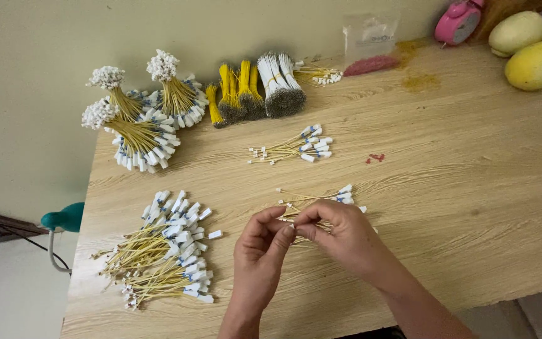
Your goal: Manually attaching small white plastic connectors to the ends of yellow wires at a workstation.
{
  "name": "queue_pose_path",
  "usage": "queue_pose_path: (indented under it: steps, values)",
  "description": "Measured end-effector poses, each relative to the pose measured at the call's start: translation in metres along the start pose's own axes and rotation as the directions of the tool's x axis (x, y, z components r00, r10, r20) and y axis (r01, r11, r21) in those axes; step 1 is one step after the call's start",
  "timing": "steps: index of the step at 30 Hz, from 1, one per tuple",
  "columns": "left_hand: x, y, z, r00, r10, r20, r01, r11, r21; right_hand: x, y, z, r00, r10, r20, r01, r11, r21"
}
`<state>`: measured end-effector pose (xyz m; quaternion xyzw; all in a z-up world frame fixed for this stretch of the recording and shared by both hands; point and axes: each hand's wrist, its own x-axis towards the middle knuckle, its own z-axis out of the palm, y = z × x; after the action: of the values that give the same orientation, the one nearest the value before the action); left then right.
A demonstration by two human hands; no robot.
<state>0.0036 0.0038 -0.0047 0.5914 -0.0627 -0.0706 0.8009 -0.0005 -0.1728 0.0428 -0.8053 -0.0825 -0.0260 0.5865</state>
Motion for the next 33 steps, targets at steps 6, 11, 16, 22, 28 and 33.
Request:
queue_pose_path:
  steps: [6, 11, 16, 22, 28, 33]
  values:
    - [0.0, 0.006, 0.002, 0.999, -0.045, -0.009, 0.045, 0.999, 0.0, -0.001, 0.007, 0.003, 0.992, -0.12, -0.027, 0.12, 0.993, -0.008]
    - [0.005, -0.001, -0.001, 0.999, -0.049, 0.003, 0.049, 0.998, -0.047, 0.0, 0.017, 0.004, 0.996, -0.084, -0.013, 0.085, 0.994, 0.07]
    - [0.01, -0.011, -0.008, 0.997, -0.078, 0.01, 0.079, 0.985, -0.154, 0.0, 0.026, 0.0, 0.997, -0.055, 0.047, 0.049, 0.992, 0.12]
    - [0.012, -0.008, -0.009, 0.994, -0.101, 0.049, 0.106, 0.988, -0.116, 0.002, 0.026, 0.0, 0.995, 0.022, 0.096, -0.04, 0.98, 0.197]
    - [0.008, -0.007, -0.004, 0.998, -0.038, 0.043, 0.037, 0.999, 0.005, 0.004, 0.022, 0.004, 0.999, -0.027, 0.03, 0.026, 1.0, 0.004]
    - [0.024, 0.023, -0.002, 0.978, -0.204, -0.047, 0.196, 0.816, 0.544, 0.015, 0.032, 0.007, 0.994, 0.085, 0.074, -0.071, 0.982, -0.175]
